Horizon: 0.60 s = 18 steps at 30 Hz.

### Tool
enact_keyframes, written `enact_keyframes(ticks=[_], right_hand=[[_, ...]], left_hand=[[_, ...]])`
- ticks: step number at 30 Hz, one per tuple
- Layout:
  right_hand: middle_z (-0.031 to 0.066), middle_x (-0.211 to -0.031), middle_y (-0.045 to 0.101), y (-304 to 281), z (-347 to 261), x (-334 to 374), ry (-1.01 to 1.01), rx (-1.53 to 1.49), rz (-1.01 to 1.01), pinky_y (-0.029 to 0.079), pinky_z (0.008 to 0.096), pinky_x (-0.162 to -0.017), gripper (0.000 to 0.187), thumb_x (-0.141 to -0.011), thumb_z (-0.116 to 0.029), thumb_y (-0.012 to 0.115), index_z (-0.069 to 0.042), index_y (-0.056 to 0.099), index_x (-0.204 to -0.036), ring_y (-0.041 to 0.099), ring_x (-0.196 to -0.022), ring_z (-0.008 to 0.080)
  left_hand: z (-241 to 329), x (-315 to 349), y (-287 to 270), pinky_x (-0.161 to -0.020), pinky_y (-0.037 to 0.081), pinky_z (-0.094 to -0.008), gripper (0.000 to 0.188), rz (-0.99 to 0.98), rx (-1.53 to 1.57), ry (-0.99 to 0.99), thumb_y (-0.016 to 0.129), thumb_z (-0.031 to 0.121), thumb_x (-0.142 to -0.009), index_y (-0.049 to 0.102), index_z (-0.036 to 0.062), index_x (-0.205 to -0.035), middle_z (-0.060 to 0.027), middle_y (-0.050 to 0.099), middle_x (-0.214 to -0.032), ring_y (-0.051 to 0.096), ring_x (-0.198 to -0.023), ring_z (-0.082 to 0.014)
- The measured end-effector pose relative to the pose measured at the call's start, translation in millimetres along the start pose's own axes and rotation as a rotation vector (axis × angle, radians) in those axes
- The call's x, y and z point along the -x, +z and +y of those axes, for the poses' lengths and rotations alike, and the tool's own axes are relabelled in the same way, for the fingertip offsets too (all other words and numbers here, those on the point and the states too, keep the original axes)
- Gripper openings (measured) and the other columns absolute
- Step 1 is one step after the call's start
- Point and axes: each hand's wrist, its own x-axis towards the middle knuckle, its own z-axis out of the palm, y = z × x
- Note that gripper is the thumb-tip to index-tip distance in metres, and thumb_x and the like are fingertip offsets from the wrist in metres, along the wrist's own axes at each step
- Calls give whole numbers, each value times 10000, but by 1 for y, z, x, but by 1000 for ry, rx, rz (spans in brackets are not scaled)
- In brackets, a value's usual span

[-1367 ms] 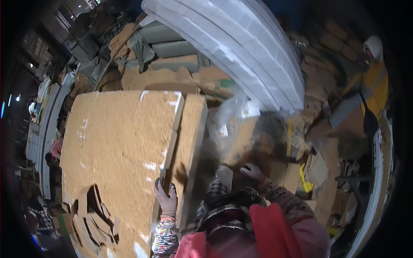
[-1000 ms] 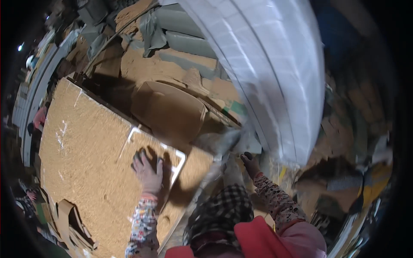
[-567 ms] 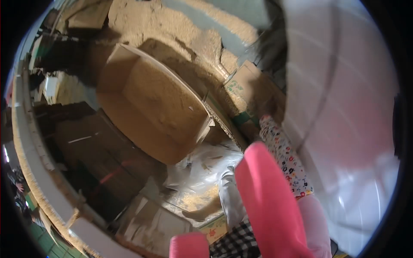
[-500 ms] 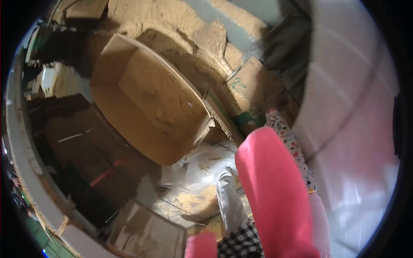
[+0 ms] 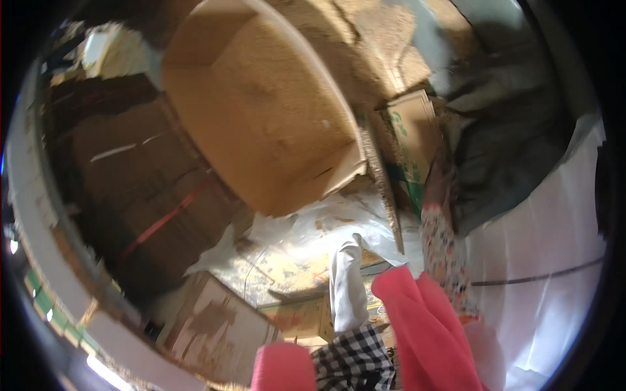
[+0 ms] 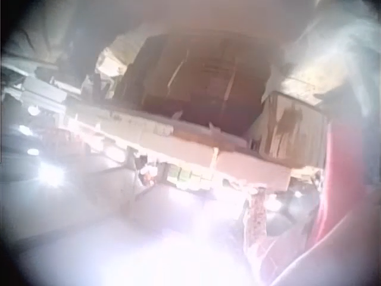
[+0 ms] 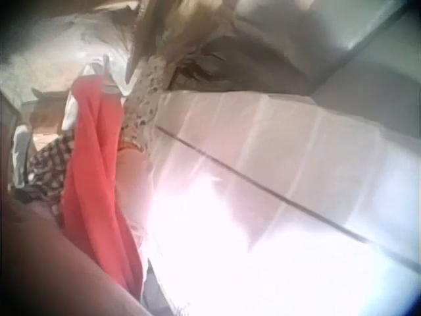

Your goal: The person assembles cardboard boxes by folding flaps and inserting a foam tray filled with small items, then places the completed boxes into a stack.

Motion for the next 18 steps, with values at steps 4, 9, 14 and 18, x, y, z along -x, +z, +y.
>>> enact_keyframes(ticks=[4, 9, 14, 18], right_hand=[[213, -1371, 411, -57, 15, 107, -369, 45, -176, 304, 478, -1052, 915, -775, -529, 653, -21, 258, -1426, 398, -1259, 386], [211, -1319, 469, 4, 21, 94, -334, 5, -191, 371, 422, -1018, 870, -758, -433, 693, 0, 303, -1404, 460, -1211, 370], [230, -1239, 533, -73, -16, 76, -373, -125, -298, 413, 396, -977, 729, -751, -307, 681, 5, 394, -1344, 519, -1153, 359], [221, -1281, 516, -243, -19, 121, -453, -240, -240, 401, 382, -987, 722, -747, -285, 659, 15, 386, -1345, 506, -1186, 339]], left_hand=[[-24, 8, 32, -1040, 168, -664, 922, -32, 187, -13, 361, 695, -822, 233, 30, -1448, -325, 223, -1437, 239, -1312, -511], [-57, 31, 61, -1030, 176, -675, 935, 1, 306, -164, 354, 709, -815, 230, 32, -1447, -338, 216, -1432, 242, -1303, -527], [-40, -2, 30, -1058, 230, -616, 789, 258, 284, 274, 352, 577, -918, 241, -4, -1440, -326, 257, -1434, 290, -1323, -480], [-36, -8, 20, -1079, 106, -634, 857, 96, 349, 132, 534, 653, -772, 467, -35, -1279, -290, 289, -1406, 273, -1317, -437]])
